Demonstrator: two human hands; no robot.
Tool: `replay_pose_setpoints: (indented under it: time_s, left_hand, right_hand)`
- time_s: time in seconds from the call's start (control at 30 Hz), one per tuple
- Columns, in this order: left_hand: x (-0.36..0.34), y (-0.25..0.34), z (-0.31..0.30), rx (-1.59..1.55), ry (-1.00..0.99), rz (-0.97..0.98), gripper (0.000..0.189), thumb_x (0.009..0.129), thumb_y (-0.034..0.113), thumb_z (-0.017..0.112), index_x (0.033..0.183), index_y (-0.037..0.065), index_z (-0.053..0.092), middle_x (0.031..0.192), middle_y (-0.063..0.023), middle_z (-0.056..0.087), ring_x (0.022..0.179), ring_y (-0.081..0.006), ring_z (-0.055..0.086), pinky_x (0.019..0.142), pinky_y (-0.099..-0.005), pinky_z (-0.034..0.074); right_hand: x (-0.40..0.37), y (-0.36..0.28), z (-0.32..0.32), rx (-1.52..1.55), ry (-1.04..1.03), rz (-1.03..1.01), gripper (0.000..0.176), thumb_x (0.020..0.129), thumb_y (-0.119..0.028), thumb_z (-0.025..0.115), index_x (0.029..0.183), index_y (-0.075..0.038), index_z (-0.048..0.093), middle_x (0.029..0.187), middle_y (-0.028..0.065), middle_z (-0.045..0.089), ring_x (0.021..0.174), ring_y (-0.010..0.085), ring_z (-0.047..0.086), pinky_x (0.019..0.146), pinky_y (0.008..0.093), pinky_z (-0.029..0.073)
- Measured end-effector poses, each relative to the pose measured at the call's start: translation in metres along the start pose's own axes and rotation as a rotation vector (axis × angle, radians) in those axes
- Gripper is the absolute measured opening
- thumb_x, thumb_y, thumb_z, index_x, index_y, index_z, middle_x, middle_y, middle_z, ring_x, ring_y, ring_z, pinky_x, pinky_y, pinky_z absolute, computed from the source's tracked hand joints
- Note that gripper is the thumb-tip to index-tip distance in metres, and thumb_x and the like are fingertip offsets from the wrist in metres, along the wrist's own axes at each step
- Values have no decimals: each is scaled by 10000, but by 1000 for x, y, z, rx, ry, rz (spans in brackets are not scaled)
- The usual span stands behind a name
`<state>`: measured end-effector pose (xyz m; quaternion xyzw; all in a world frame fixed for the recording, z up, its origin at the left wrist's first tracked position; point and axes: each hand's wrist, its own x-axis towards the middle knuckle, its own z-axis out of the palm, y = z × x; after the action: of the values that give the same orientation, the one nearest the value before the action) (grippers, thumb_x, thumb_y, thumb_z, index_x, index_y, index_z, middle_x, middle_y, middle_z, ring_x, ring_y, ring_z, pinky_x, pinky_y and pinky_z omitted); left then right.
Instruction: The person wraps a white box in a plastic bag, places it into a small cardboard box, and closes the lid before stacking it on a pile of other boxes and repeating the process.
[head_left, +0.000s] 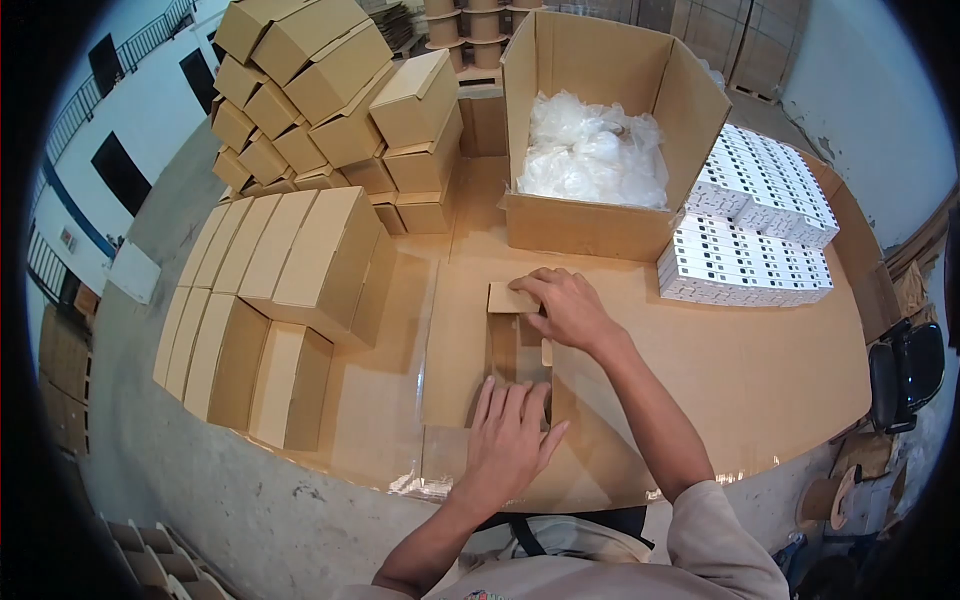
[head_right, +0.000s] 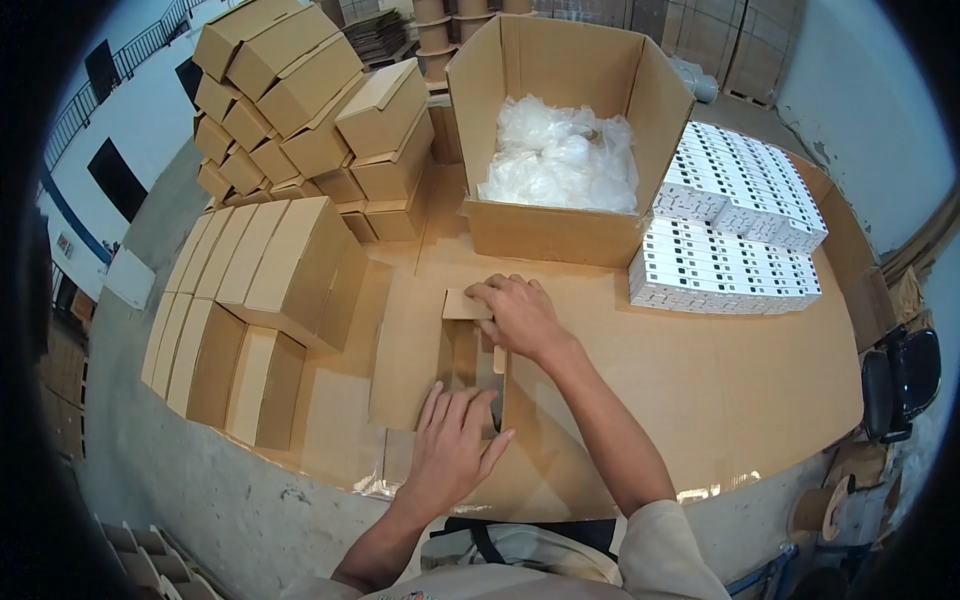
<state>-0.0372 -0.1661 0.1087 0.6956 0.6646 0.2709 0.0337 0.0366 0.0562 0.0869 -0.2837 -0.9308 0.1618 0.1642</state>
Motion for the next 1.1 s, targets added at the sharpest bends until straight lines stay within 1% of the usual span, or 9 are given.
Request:
replay_pose_setpoints:
  time_s: [0.13,0.3,0.4,0.5,0.7,0.8,0.9,1.0,1.1]
  left_hand:
    - [-39,11,-17,-81,30,43,443,869,200,788,1241,19,628,1156,-150,625,1107,-353,611,1086,-518,455]
    - [-96,1,17,-179,-75,-14,414,820,128,801,1189,12,654,1168,-144,630,1112,-366,609,1030,-500,492]
    - [-123,-17,41,-242,-75,-35,481,796,87,813,1232,2,627,1188,-166,623,1139,-388,595,1039,-488,489]
    - [-155,-28,59,-304,6,-186,668,778,67,835,1356,-15,513,1275,-204,564,1218,-384,554,1074,-460,467]
    - [-117,-14,76,-498,266,-523,1117,723,198,936,1526,-61,205,1481,-274,346,1394,-387,387,1139,-473,391]
    - [-95,-6,102,-543,265,-663,1178,702,229,965,1526,-78,181,1483,-277,333,1380,-383,391,1150,-472,363]
    - [-73,-8,117,-515,316,-711,1174,707,232,962,1516,-95,176,1458,-285,361,1350,-385,420,1150,-463,354]
    - [-56,-17,126,-523,419,-721,1191,717,261,949,1525,-111,156,1446,-320,369,1347,-420,428,1150,-471,355]
    - [-32,-27,120,-533,502,-757,1163,728,247,930,1524,-118,165,1427,-332,384,1336,-437,437,1139,-475,364]
  right_hand:
    - [20,34,8,314,38,104,227,898,-235,778,1044,-62,761,825,122,714,823,265,699,790,397,548]
    - [37,67,30,495,23,362,312,950,-298,752,958,12,726,600,81,563,599,176,547,623,339,481]
    - [25,43,24,629,177,484,311,961,-283,740,1016,23,718,659,76,578,639,130,541,614,332,463]
    - [10,42,35,837,600,294,313,962,-290,735,1099,-9,722,747,77,592,672,128,547,628,328,464]
    - [-62,-3,-22,349,84,-166,245,946,-228,727,1073,-19,709,808,142,593,756,304,620,723,414,524]
    - [-75,-15,-21,355,-26,-86,207,938,-194,724,997,-1,676,831,171,608,794,379,606,747,447,526]
    - [-80,-6,-10,449,-1,24,168,943,-155,722,945,-5,646,864,151,625,795,299,636,733,405,528]
    - [-91,4,9,733,65,180,164,966,-100,699,1079,-12,621,923,105,646,795,188,646,711,353,534]
    - [-105,1,27,1225,367,325,274,991,-56,660,1242,-21,556,962,56,638,796,102,624,690,291,530]
